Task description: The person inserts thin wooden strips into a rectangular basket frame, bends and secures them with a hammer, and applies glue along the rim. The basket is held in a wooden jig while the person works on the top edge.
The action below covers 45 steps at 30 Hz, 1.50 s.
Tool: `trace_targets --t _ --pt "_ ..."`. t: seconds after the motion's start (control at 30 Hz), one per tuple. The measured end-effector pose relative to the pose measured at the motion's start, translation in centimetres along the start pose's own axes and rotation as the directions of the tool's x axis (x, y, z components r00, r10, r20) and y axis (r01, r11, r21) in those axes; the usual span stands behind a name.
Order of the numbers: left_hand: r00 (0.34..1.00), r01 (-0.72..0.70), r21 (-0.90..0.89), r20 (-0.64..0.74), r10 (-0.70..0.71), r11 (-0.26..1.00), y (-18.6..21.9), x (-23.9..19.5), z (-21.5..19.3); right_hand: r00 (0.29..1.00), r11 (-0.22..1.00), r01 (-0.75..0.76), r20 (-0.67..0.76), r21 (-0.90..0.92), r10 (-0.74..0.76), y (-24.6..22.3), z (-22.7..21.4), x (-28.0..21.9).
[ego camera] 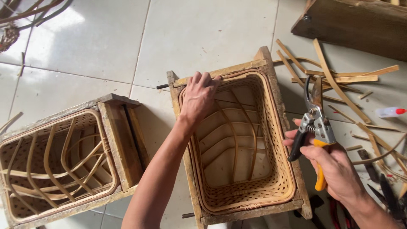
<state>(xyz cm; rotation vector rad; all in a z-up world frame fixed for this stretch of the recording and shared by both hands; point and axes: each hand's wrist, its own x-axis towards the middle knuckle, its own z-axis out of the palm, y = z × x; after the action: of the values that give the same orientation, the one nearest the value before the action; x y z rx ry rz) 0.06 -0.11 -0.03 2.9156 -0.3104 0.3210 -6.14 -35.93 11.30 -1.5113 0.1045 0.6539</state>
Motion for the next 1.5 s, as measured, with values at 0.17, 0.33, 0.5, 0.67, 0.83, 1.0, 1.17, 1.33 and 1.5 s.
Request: trace_targets --t 0.17,0.33,0.5,0.67,0.83,1.0,1.17,1.33,1.5 --pt "1.000 -0.016 -0.054 -0.009 0.015 0.998 0.0 0.0 -0.5 0.998 0.999 -0.045 -0.045 -0.012 0.045 1.5 1.5 0.3" --pt "0.998 -0.038 -0.038 -0.056 0.036 0.999 0.1 0.0 -0.7 0.999 0.999 0.018 0.052 -0.043 -0.016 2.9 3.7 0.8" --pt "0.996 -0.040 -0.050 -0.082 0.035 0.998 0.3 -0.1 -0.5 0.998 0.995 -0.025 0.053 -0.095 0.030 4.0 6.2 2.6" --pt "0.994 -0.063 -0.067 -0.093 0.057 0.996 0.0 -0.1 -0.3 0.998 0.988 -0.002 0.068 -0.154 0.012 6.9 8.7 6.6" --pt "0.989 -0.065 -0.141 -0.140 0.045 0.988 -0.3 0.0 -0.4 0.999 0.964 -0.038 0.010 -0.263 0.042 8.9 10.3 9.6" --pt "0.986 -0.076 -0.235 -0.165 0.037 0.969 -0.6 0.0 -0.9 1.000 0.977 -0.002 -0.007 -0.214 0.000 8.2 11.6 10.4" --pt "0.990 -0.061 -0.246 -0.137 0.028 0.967 -0.6 0.2 -1.0 0.999 0.943 0.010 -0.033 -0.332 -0.022 7.4 11.9 10.5" --pt "0.991 -0.052 -0.294 -0.131 0.014 0.954 -0.5 0.2 -1.4 0.999 0.937 0.001 -0.043 -0.348 -0.017 7.7 11.9 10.6" --pt "0.991 -0.054 -0.304 -0.133 0.014 0.951 -0.5 -0.1 -1.3 0.998 0.930 0.021 -0.047 -0.367 -0.041 7.9 11.9 11.5"
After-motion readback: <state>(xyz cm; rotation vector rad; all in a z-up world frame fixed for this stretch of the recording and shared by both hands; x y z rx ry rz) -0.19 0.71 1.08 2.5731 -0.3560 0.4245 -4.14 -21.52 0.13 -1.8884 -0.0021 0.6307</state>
